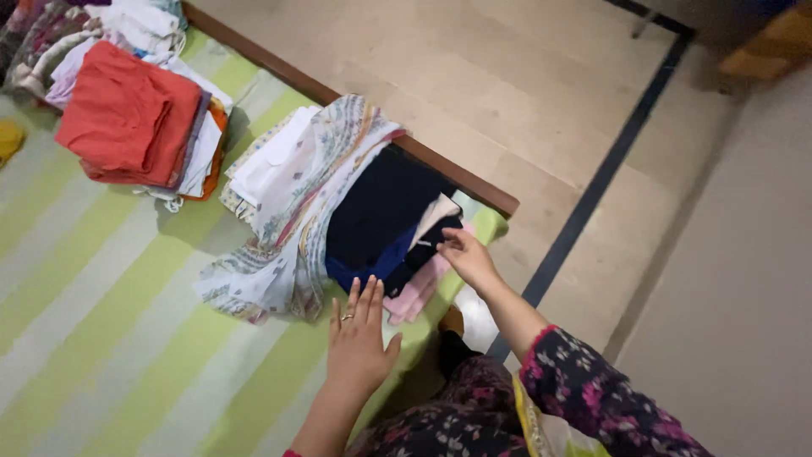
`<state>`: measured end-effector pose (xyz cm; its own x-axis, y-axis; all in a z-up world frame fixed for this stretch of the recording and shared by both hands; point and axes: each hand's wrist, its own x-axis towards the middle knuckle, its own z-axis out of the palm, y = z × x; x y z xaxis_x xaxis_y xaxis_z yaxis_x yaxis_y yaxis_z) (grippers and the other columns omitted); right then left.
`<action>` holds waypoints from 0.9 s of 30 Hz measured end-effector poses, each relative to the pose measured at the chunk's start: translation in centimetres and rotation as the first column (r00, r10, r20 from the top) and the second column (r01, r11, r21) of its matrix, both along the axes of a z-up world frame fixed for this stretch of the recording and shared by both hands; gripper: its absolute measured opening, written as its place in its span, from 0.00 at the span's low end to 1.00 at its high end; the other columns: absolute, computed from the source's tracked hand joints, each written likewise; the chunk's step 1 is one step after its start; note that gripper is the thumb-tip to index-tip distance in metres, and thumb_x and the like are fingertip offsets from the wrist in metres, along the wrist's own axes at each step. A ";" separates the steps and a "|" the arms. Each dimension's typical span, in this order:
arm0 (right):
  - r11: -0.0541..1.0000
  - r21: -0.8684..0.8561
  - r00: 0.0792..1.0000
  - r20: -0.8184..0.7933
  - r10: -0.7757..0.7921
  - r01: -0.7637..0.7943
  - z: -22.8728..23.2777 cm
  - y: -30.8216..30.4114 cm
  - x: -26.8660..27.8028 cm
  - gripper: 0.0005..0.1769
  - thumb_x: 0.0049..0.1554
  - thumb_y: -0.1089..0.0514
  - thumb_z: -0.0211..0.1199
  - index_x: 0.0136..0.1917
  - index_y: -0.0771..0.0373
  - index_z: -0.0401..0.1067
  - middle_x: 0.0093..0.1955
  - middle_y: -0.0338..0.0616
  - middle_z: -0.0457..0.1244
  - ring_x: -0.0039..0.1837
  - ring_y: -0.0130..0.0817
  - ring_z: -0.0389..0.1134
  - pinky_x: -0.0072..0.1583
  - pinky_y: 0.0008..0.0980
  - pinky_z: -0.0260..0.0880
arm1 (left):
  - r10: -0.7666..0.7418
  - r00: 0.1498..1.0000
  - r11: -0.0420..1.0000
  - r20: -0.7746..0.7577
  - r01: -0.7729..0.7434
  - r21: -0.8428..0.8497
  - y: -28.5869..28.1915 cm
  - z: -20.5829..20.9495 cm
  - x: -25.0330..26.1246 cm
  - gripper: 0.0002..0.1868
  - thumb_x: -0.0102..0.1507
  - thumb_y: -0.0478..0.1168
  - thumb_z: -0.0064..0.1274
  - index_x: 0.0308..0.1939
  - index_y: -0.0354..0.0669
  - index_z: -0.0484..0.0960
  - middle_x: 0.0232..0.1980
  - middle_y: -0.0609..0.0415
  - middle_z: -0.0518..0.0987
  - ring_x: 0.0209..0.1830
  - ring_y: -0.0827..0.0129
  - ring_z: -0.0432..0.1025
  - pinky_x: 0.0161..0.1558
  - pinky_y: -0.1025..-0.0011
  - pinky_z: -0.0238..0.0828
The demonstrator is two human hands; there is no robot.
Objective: Organizing and sorting folded clothes into piles on a bed.
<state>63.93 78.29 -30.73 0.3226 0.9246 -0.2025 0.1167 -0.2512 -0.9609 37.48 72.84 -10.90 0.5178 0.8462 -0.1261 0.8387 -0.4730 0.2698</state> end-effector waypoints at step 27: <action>0.946 0.199 0.954 -0.104 0.280 -0.256 7.6 11.8 -10.2 0.17 0.55 0.58 0.68 0.55 0.68 0.70 0.49 0.54 0.65 0.53 0.42 0.67 0.56 0.37 0.70 | 0.423 0.780 0.896 0.462 -0.437 -0.083 5.9 -2.1 2.0 0.56 0.50 0.40 0.66 0.75 0.31 0.50 0.76 0.31 0.56 0.75 0.42 0.53 0.70 0.55 0.52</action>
<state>53.74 90.12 -23.12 0.0399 0.9981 -0.0471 0.0273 -0.0482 -0.9985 39.52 78.76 -12.96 0.0910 0.9942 0.0578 0.7396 -0.1064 0.6646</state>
